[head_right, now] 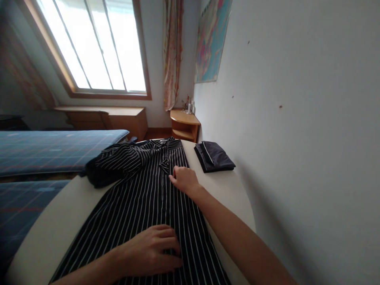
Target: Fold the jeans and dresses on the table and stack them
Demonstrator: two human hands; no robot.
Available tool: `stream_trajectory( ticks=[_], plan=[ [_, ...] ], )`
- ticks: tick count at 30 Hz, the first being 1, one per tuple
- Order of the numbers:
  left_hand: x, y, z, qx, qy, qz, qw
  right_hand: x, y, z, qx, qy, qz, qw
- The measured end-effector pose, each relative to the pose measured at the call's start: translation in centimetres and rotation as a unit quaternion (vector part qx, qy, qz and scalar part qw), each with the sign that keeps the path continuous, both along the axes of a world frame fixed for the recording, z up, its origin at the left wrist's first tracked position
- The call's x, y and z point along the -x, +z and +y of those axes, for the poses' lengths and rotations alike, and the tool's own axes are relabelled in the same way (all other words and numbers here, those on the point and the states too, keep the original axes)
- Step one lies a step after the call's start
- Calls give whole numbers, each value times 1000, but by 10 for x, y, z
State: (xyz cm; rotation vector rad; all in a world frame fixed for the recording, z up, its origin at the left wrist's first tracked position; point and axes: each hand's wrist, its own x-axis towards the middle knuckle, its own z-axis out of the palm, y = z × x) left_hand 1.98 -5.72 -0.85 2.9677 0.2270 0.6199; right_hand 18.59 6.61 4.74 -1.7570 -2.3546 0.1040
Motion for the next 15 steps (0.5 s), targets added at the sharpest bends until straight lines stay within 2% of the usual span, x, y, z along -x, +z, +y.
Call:
stream_trajectory(
  ticks=[6, 11, 15],
  plan=[
    [-3, -5, -1, -2, 6, -14, 1000, 27, -10, 43, 5, -65, -4, 998],
    [-1, -12, 1, -26, -20, -30, 999, 39, -23, 58, 13, -119, -10, 993],
    [-1, -7, 1, -48, -32, -52, 997, 43, -23, 63, -13, -125, 1, 992]
  ],
)
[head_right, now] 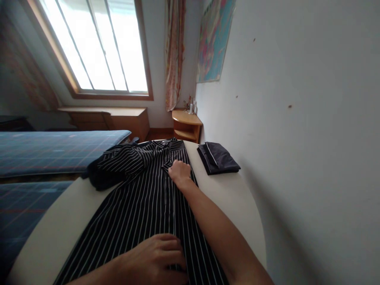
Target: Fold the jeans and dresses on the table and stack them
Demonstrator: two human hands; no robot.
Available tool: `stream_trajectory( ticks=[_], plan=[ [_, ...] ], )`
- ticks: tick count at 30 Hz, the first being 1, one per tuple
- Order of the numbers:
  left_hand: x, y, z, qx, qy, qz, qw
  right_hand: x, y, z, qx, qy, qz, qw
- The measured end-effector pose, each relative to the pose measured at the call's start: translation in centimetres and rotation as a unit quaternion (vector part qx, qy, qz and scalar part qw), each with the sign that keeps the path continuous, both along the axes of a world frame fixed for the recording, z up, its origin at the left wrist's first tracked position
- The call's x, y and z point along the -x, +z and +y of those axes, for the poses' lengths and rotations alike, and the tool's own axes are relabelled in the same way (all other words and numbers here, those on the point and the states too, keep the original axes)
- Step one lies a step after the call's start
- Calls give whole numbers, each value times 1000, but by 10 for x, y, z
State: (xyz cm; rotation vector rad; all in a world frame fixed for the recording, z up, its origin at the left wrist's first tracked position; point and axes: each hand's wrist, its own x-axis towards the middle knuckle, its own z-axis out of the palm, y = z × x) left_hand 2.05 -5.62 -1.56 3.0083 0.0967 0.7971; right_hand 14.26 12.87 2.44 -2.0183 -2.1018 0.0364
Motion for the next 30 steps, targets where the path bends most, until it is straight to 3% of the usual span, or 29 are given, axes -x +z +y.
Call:
stream_trajectory(
  ticks=[5, 10, 17, 23, 27, 30],
  plan=[
    [1, 7, -1, -2, -8, -2, 1000, 3, -1, -3, -31, 32, 9, 999],
    [4, 3, -1, 8, -20, 26, 999, 6, -16, -11, -30, 55, 13, 998],
    [0, 1, -8, 61, 13, 43, 997, 1, -35, -13, -34, 76, 80, 993],
    [1, -2, -6, 9, -14, 50, 999, -8, -51, -10, -3, 115, 114, 987],
    [1, 7, -3, 32, -23, 65, 997, -12, -57, -13, -20, 141, 125, 982],
    [3, 20, -3, 73, 17, 104, 992, -15, -57, -15, -45, 147, 142, 978]
  ],
)
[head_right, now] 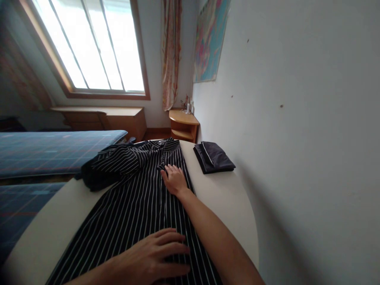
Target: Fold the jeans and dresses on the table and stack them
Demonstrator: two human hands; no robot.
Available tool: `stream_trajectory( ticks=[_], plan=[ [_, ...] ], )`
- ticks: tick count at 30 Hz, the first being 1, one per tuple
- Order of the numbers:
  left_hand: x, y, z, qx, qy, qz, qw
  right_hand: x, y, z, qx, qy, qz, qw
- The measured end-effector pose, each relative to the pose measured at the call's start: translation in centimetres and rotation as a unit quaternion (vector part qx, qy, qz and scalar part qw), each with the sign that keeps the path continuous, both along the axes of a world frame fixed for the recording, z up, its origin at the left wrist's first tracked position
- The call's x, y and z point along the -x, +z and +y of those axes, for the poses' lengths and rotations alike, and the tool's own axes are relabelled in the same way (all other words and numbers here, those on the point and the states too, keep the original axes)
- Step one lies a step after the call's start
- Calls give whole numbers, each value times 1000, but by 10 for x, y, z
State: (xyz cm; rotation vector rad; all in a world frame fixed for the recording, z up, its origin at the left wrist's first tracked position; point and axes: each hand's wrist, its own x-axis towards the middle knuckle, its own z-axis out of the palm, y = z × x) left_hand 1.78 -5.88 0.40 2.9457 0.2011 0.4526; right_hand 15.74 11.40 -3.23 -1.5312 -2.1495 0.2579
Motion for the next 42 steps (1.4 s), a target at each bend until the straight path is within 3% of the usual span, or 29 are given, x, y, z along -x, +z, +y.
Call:
stream_trajectory(
  ticks=[3, 6, 10, 14, 17, 20, 22, 25, 27, 29, 34, 38, 42],
  plan=[
    [2, 6, 0, 35, 33, 55, 997, -2, 2, -1, -25, -14, 12, 1000],
    [2, 2, 0, 36, 19, 83, 996, -3, 1, -2, -23, -24, 5, 999],
    [-2, -12, -4, -18, -11, 78, 997, -1, 2, 4, -6, -30, 1, 1000],
    [-14, -36, -12, -37, -28, 36, 998, 4, 7, 12, 0, -46, 9, 999],
    [-24, -47, -16, 20, -60, 22, 998, -1, 12, 10, -7, -37, 20, 999],
    [-23, -35, -12, 97, -107, 15, 989, -14, 16, 2, -26, -24, 36, 999],
    [-15, -18, -4, 111, -76, 14, 991, -24, 17, -4, -48, -29, 48, 997],
    [-1, 2, 14, 96, 92, 11, 991, -37, 13, -8, -70, -43, 42, 996],
    [6, 3, 27, 75, 181, 22, 980, -44, 8, -9, -46, -49, 11, 998],
    [7, -5, 36, 74, 231, 41, 969, -49, 3, -10, -3, -55, -24, 998],
    [-1, -19, 35, 107, 240, 90, 961, -62, -3, -21, 42, -76, -81, 993],
    [-8, -4, 33, 109, 219, 74, 967, -72, -1, -35, 50, -92, -127, 986],
    [-13, 6, 57, 90, 260, -10, 962, -71, 9, -43, 28, -110, -165, 980]
  ],
)
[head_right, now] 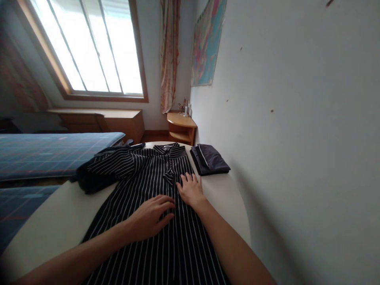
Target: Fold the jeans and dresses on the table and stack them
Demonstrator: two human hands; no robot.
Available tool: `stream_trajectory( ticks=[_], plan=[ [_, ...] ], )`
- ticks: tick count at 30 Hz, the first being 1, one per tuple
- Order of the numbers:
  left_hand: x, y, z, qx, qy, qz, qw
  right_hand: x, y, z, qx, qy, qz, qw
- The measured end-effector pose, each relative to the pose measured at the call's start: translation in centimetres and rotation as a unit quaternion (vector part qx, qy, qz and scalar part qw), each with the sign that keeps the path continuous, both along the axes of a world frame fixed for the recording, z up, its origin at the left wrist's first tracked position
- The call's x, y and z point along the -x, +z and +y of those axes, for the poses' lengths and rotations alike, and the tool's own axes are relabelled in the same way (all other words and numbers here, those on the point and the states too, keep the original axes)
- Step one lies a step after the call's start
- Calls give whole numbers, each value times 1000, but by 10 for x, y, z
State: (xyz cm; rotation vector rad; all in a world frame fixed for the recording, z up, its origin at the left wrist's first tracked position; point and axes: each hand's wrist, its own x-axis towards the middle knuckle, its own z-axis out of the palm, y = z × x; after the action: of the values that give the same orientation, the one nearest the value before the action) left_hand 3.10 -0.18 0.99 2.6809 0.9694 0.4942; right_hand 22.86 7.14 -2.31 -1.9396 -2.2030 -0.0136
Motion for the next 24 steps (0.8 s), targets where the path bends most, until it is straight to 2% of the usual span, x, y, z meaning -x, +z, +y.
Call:
stream_trajectory(
  ticks=[4, 8, 12, 17, 20, 24],
  plan=[
    [-2, -15, 39, -54, 96, -2, 994, 12, 15, 15, -29, -32, 9, 999],
    [-1, -34, 63, -35, 125, 20, 991, 18, 20, 52, -34, -35, 36, 998],
    [1, -39, 66, -6, 130, 24, 991, 17, 12, 97, -11, -16, 45, 999],
    [1, -39, 68, -5, 130, 3, 992, 22, 1, 146, 31, -34, 58, 997],
    [0, -40, 71, -5, 127, -3, 992, 33, -3, 161, 41, -48, 65, 996],
    [-1, -39, 74, 8, 127, 2, 992, 44, -7, 164, 20, -26, 72, 997]
  ],
)
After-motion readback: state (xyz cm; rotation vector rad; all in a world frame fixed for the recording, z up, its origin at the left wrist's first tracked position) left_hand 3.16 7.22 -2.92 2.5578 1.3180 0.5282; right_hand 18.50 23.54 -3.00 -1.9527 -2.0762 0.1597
